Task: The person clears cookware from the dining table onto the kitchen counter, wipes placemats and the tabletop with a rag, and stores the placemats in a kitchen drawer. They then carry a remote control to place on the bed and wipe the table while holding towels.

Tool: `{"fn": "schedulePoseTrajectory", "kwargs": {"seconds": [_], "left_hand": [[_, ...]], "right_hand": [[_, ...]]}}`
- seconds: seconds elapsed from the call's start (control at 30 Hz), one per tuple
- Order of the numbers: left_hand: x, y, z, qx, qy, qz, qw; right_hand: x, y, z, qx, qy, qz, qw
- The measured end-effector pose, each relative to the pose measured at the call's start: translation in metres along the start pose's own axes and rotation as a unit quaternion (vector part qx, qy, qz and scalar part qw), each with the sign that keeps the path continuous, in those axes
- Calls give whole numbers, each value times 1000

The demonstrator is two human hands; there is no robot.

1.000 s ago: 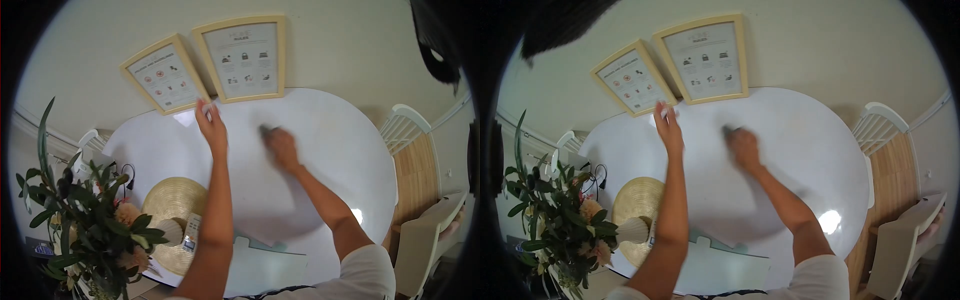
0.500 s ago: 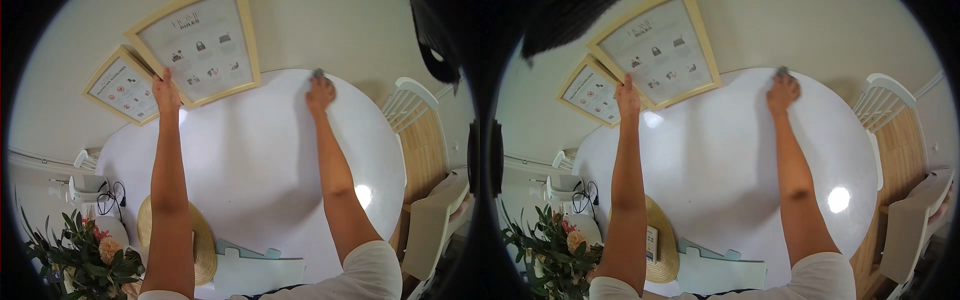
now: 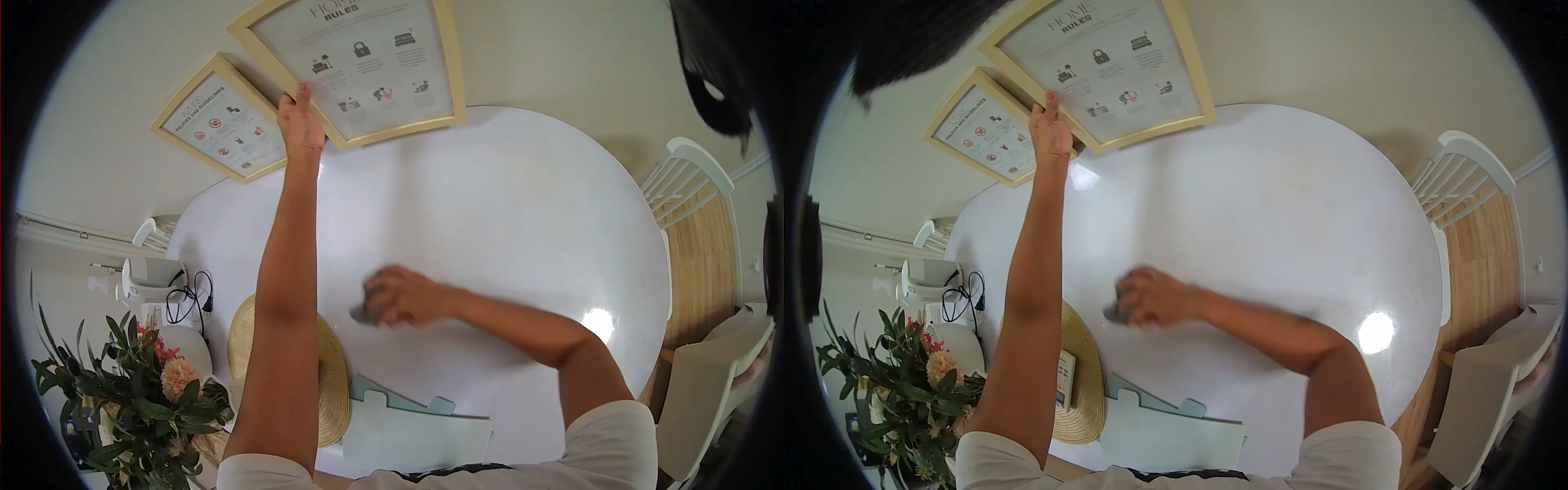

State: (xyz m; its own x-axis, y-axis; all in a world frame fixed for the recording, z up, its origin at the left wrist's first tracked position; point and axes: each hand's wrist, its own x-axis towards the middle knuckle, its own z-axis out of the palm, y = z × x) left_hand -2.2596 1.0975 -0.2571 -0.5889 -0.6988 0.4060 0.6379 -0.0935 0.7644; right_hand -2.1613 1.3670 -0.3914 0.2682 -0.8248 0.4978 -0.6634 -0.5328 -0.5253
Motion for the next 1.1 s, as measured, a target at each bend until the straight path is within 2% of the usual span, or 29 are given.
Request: {"fn": "schedulePoseTrajectory", "kwargs": {"seconds": [0.07,0.17,0.23,0.37,0.43,0.47,0.5,0.53,0.67,0.7,0.73,0.77,0.8,0.87,0.9,0.93,1.0,1.03,1.07,1.1], "left_hand": [[8,-18,-16,-2,-10,-8,1000],[8,-22,-17,12,8,-22,1000],[8,-27,-18,20,8,-35,999],[7,-35,-24,8,8,-46,999],[6,-36,-21,9,19,-46,999],[6,-36,-18,21,5,-76,997],[6,-31,-20,38,-3,-102,994],[11,-38,-31,89,12,-87,992],[3,-29,-45,194,10,-73,978],[-4,-27,-48,365,112,75,921],[-7,-26,-57,513,210,214,804],[-8,-22,-72,631,246,208,706],[-5,-22,-81,636,256,210,697],[0,-25,-85,669,248,-17,700],[9,-37,-106,710,194,53,675],[9,-31,-108,713,202,52,669],[14,-20,-102,671,159,6,724],[16,-26,-104,746,152,26,648],[19,-30,-110,746,156,25,647],[24,-34,-115,802,151,-2,578]], "right_hand": [[-31,-39,-3,25,-77,4,997],[-66,-80,-22,3,-125,31,992],[-84,-91,-28,37,-64,101,992],[-88,-93,-40,1,-52,140,989],[-84,-89,-37,-33,-15,162,986],[-82,-86,-38,-32,-18,154,987],[-80,-83,-39,-29,-6,174,984],[-76,-78,-39,-23,3,189,982],[-65,-70,-45,-38,21,174,984],[-63,-72,-46,-49,20,188,981],[-62,-73,-46,-60,19,202,977],[-60,-73,-43,-55,13,189,980],[-60,-74,-40,-69,24,208,975],[-54,-75,-36,-76,30,218,972],[-49,-75,-36,-82,34,236,968],[-45,-76,-36,-89,38,254,962],[-42,-75,-33,-94,34,258,961],[-41,-75,-32,-103,33,269,957],[-41,-75,-31,-102,30,267,958],[-41,-76,-31,-103,29,273,956]]}}
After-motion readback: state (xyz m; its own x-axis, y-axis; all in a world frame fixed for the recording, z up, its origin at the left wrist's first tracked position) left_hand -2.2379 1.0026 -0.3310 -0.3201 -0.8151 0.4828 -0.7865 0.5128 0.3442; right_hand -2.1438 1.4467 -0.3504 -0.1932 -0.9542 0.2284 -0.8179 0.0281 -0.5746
